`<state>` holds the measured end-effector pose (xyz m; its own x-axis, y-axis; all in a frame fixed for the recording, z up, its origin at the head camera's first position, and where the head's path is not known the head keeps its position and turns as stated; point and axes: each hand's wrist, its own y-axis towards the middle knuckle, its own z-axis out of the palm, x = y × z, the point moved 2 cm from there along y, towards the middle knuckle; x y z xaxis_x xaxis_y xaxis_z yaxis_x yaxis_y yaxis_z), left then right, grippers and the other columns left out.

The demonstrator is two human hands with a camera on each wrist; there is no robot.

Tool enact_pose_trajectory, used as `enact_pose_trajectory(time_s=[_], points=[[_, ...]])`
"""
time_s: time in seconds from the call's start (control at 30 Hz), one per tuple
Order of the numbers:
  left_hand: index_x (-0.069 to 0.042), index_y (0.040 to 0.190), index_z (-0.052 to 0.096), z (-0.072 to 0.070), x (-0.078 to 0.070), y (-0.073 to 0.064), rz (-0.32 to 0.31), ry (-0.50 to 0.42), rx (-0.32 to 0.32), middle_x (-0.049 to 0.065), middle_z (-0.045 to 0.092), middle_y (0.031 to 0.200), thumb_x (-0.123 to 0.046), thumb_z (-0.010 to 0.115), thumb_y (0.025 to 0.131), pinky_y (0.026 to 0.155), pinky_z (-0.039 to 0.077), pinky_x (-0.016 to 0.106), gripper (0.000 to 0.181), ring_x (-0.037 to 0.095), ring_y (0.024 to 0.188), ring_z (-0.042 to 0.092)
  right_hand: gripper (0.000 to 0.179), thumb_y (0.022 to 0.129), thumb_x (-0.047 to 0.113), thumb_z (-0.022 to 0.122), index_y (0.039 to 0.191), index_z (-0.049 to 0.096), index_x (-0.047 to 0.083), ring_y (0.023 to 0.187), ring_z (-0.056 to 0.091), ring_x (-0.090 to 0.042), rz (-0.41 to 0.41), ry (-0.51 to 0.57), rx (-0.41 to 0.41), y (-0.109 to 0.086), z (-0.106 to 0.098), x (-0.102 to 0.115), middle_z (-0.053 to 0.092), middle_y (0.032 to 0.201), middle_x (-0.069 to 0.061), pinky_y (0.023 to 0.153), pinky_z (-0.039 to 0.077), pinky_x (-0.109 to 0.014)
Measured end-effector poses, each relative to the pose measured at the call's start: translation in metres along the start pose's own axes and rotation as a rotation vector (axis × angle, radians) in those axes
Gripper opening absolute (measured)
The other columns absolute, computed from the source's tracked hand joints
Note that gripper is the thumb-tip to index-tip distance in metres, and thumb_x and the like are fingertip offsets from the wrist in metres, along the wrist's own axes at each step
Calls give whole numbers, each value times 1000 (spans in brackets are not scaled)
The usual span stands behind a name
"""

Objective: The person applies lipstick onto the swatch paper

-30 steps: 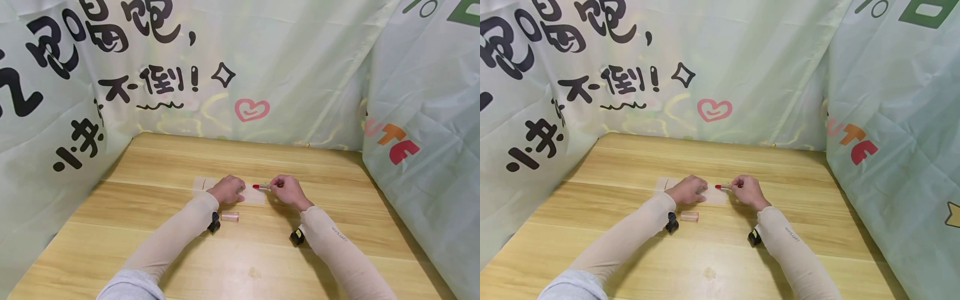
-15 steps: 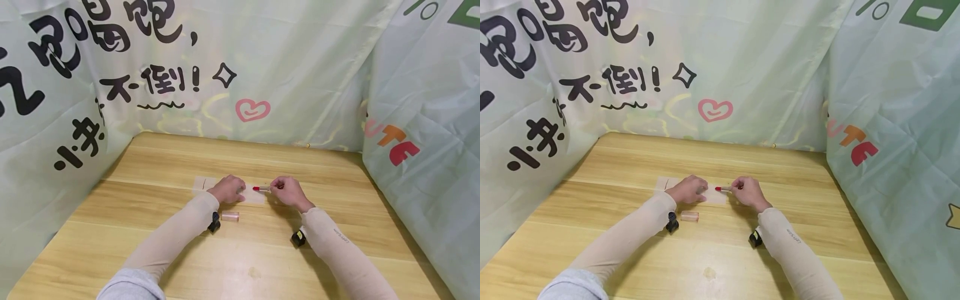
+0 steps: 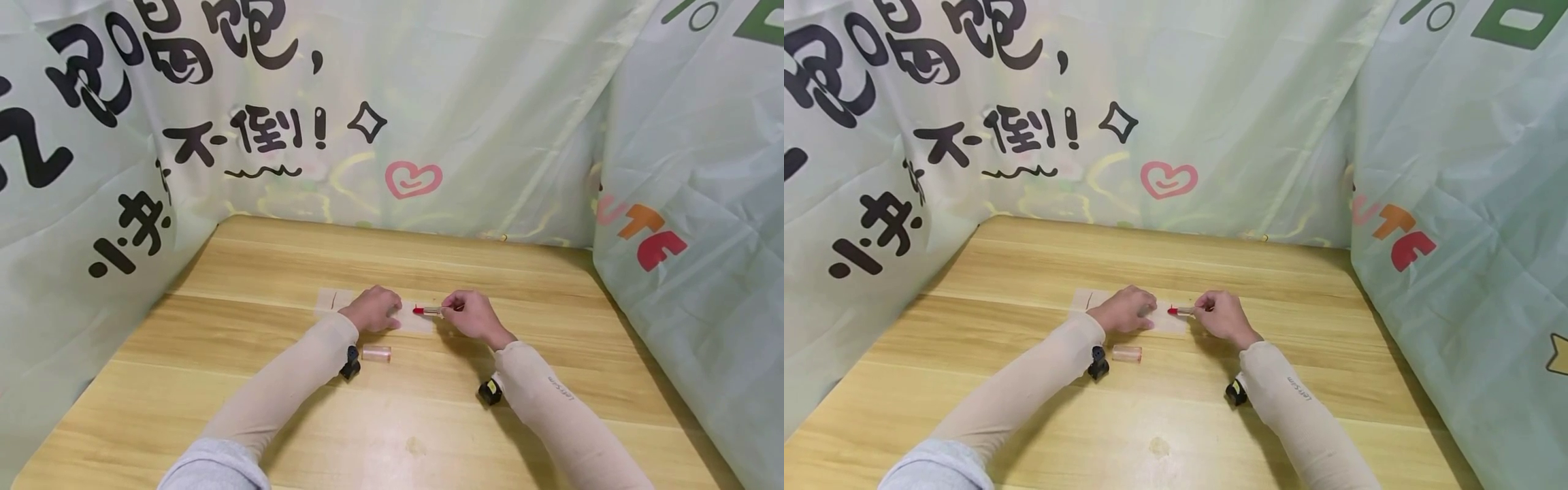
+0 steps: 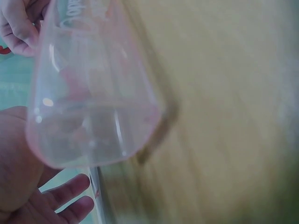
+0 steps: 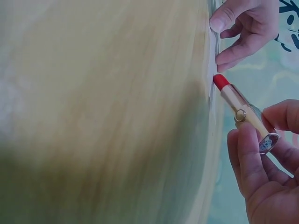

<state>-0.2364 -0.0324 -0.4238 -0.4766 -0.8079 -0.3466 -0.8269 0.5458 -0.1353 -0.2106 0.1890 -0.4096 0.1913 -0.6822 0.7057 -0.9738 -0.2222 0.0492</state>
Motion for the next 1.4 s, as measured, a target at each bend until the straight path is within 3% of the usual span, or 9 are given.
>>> enact_pose_trajectory(time_s=[0.87, 1.4], points=[[-10, 123, 67, -2, -3, 0, 5, 33, -3, 3, 62, 128, -31, 73, 88, 105, 41, 36, 41, 24, 122, 53, 5, 86, 10, 66, 86, 70, 6, 70, 55, -17, -5, 1, 47, -8, -4, 8, 64, 78, -2, 61, 47, -30], [-11, 124, 65, 1, -1, -2, -18, -8, 1, 2, 61, 130, -31, 73, 88, 106, 40, 37, 42, 25, 124, 51, 7, 86, 9, 64, 84, 70, 7, 63, 55, -15, -26, -41, 87, -13, -4, 11, 63, 72, 1, 57, 46, -30]])
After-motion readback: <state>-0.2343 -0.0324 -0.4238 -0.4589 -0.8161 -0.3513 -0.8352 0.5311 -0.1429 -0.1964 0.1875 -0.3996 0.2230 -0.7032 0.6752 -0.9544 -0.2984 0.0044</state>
